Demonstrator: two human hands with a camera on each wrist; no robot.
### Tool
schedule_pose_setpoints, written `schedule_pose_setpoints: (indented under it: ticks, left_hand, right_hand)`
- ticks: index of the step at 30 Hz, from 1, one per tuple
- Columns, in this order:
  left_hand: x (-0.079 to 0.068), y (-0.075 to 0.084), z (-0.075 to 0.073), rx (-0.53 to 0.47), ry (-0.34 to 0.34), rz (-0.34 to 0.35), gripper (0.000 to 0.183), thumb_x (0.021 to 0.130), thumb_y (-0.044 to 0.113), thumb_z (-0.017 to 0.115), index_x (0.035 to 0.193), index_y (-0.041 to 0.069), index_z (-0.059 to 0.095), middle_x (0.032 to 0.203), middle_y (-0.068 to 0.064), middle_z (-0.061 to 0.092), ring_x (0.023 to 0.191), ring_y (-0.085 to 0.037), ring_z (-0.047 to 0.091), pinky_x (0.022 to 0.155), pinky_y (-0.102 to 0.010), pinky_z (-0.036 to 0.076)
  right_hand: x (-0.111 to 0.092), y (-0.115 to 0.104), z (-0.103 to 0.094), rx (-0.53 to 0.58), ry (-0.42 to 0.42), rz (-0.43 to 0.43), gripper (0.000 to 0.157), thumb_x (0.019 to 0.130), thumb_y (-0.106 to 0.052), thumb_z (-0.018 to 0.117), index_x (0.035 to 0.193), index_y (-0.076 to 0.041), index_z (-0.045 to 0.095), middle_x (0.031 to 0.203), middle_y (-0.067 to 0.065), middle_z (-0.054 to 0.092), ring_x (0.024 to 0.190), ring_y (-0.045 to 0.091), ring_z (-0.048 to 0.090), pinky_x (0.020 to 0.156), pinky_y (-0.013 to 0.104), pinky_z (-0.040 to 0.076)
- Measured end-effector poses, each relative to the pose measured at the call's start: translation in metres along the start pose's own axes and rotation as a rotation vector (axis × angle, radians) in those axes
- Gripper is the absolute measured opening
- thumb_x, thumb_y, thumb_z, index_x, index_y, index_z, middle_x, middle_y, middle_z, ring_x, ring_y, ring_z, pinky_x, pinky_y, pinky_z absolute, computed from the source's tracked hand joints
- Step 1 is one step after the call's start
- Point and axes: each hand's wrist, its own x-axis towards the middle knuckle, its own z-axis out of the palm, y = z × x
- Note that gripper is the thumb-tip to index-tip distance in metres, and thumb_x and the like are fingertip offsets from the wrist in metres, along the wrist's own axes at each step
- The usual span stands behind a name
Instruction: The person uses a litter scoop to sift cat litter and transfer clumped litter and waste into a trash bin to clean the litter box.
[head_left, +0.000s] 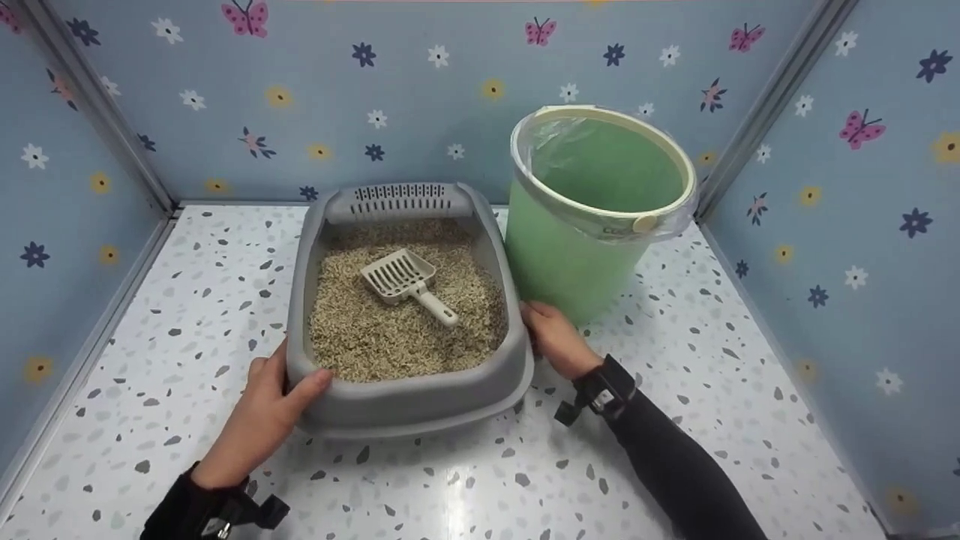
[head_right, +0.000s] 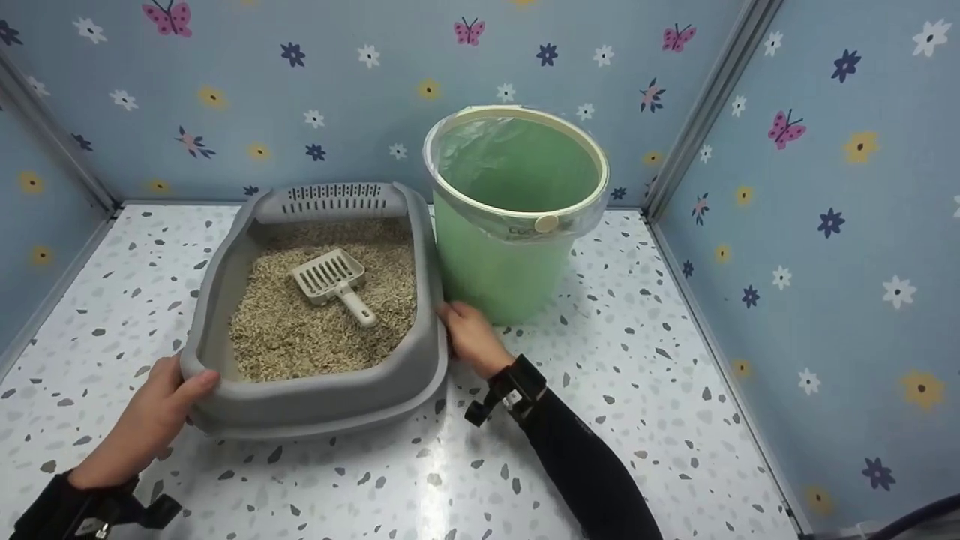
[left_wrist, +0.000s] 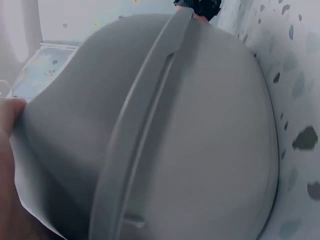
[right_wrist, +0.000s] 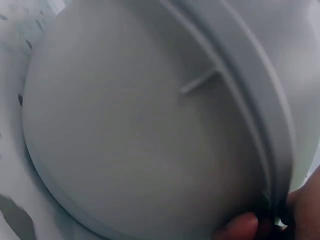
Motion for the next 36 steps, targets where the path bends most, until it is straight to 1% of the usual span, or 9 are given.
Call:
schedule_pose_setpoints:
  ticks: [3,7,11,15,18,23,26,33,36]
  left_hand:
    - [0.007,-0.016,-0.016,-0.014,0.011,0.008,0.075,0.114,0.039,0.059,0.175,0.003,0.032,0.136,-0.021,0.048,0.117,-0.023,0.036,0.095,-0.042,0.047]
    - [0.019,-0.037,-0.048,-0.051,0.012,-0.012,0.068,0.117,0.037,0.051,0.173,0.002,0.034,0.155,-0.029,0.048,0.132,-0.025,0.045,0.105,-0.035,0.046]
    - [0.027,-0.047,-0.070,-0.069,0.035,-0.047,0.070,0.119,0.037,0.051,0.176,0.003,0.029,0.171,-0.031,0.040,0.147,-0.028,0.048,0.104,-0.012,0.039]
    - [0.013,-0.035,-0.070,0.011,0.049,-0.152,0.084,0.119,0.054,0.041,0.178,0.000,0.013,0.170,-0.035,0.035,0.119,-0.032,0.062,0.084,-0.018,0.048]
    - [-0.002,-0.023,-0.063,0.066,0.004,-0.219,0.092,0.118,0.061,0.030,0.175,-0.006,0.004,0.154,-0.037,0.046,0.097,-0.024,0.059,0.073,-0.030,0.051]
    - [-0.008,-0.015,-0.052,0.068,-0.017,-0.224,0.087,0.118,0.065,0.032,0.170,-0.005,0.028,0.120,-0.026,0.060,0.092,-0.029,0.058,0.068,-0.036,0.052]
    - [-0.002,-0.016,-0.055,0.023,-0.006,-0.239,0.081,0.116,0.066,0.037,0.163,0.001,0.040,0.110,-0.018,0.058,0.089,-0.026,0.055,0.068,-0.035,0.051]
    - [0.025,-0.042,-0.084,-0.069,0.064,-0.206,0.082,0.118,0.061,0.037,0.171,-0.001,0.038,0.111,-0.005,0.059,0.094,-0.014,0.056,0.071,-0.032,0.053]
    - [0.041,-0.056,-0.102,-0.210,0.127,-0.200,0.067,0.118,0.059,0.043,0.156,0.005,0.057,0.109,0.006,0.061,0.094,-0.010,0.058,0.072,-0.028,0.055]
  right_hand:
    - [-0.012,0.000,0.012,0.087,-0.067,0.029,0.037,0.119,-0.031,0.050,0.091,-0.011,0.060,0.071,-0.002,0.052,0.058,0.011,0.047,0.052,0.026,0.040]
    - [-0.030,0.001,0.032,0.144,-0.182,0.023,0.037,0.121,-0.031,0.047,0.091,-0.012,0.057,0.073,-0.002,0.052,0.059,0.012,0.047,0.052,0.026,0.040]
    - [-0.035,-0.002,0.042,0.134,-0.254,0.050,0.036,0.120,-0.034,0.051,0.093,-0.013,0.061,0.076,0.000,0.058,0.061,0.013,0.053,0.052,0.025,0.042]
    - [-0.013,-0.004,0.034,0.151,-0.205,0.102,0.038,0.119,-0.037,0.054,0.090,-0.015,0.064,0.078,-0.001,0.062,0.064,0.012,0.055,0.054,0.025,0.042]
    - [0.013,-0.003,0.026,0.208,-0.125,0.126,0.041,0.119,-0.039,0.054,0.087,-0.016,0.064,0.079,-0.001,0.062,0.065,0.012,0.055,0.056,0.024,0.043]
    - [0.036,-0.002,0.020,0.321,-0.050,0.118,0.035,0.117,-0.032,0.057,0.088,-0.015,0.061,0.078,0.000,0.060,0.063,0.012,0.054,0.055,0.023,0.042]
    - [0.036,0.000,0.023,0.369,-0.049,0.102,0.031,0.117,-0.028,0.056,0.089,-0.014,0.058,0.079,0.000,0.058,0.064,0.012,0.053,0.056,0.023,0.042]
    - [0.009,0.001,0.049,0.389,-0.085,0.091,0.026,0.117,-0.027,0.057,0.096,-0.013,0.063,0.082,0.001,0.063,0.066,0.013,0.059,0.055,0.023,0.044]
    - [-0.007,0.000,0.068,0.374,-0.143,0.094,0.025,0.117,-0.029,0.059,0.098,-0.013,0.065,0.083,0.001,0.066,0.067,0.014,0.063,0.055,0.024,0.046]
